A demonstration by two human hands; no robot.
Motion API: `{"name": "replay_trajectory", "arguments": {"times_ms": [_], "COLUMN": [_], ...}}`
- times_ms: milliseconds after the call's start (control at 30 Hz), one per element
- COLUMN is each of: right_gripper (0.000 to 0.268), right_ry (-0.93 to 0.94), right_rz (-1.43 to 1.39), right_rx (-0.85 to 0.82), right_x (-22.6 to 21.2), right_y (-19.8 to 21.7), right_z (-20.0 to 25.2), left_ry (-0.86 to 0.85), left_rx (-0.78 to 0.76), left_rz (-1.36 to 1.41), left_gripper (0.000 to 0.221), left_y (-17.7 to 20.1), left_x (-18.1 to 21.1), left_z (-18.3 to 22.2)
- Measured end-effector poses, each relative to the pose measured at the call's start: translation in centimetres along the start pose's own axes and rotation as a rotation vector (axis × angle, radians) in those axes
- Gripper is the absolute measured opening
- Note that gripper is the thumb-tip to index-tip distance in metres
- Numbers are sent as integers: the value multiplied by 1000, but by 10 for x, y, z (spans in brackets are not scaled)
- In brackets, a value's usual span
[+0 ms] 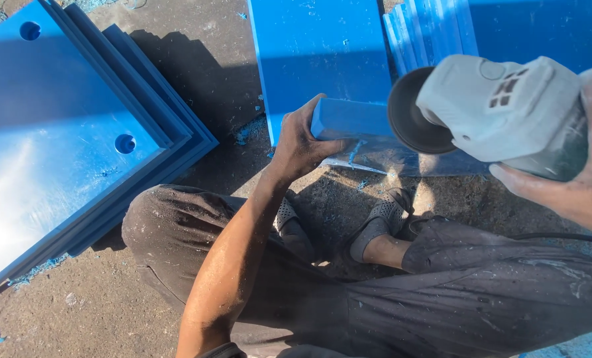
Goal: Grinding the edges of blue plastic plates with a power grinder.
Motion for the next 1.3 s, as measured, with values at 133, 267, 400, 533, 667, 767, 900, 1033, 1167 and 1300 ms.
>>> {"name": "replay_trajectory", "arguments": {"times_ms": [133, 267, 400, 533, 667, 767, 900, 1033, 1167, 1300], "right_gripper": [60, 72, 78, 63, 63, 74, 86, 77, 69, 69], "right_ry": [94, -141, -278, -367, -423, -425, -664, -715, -532, -404], "right_rz": [-77, 128, 357, 86, -120, -141, 89, 120, -47, -207], "right_rx": [94, -20, -192, -188, -175, -135, -245, -304, -165, 5], "right_x": [-17, -12, 42, 353, 280, 98, 46, 212, 325, 107], "right_y": [12, -2, -12, -167, -178, -45, -11, -70, -112, -21], "right_z": [-2, -29, -1, 244, 161, 78, 27, 178, 242, 85], "left_ry": [-53, -40, -58, -52, -24, -82, -82, -62, -111, -86], "left_rx": [40, 17, 27, 22, 9, 26, 2, 11, 16, 9], "left_rz": [57, 29, 16, -32, 16, -21, -12, 4, 30, -29], "left_gripper": [62, 57, 54, 48, 47, 48, 42, 40, 44, 41], "left_y": [4, 7, 10, 8, 6, 12, 16, 17, 16, 19], "left_x": [2, 4, 5, 2, -5, 0, 4, 2, 7, 9], "left_z": [-3, 0, 1, -4, -5, -3, -1, -2, -4, -2]}}
Point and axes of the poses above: each hand's wrist, its own z-axis away from the middle knuckle, its own y-axis out of the back of the hand, x = y × z, the point moved 8 cm from there along -z, towards the middle knuckle, and after that the axes turned 11 degrees about -z, right-handed, at the moved point
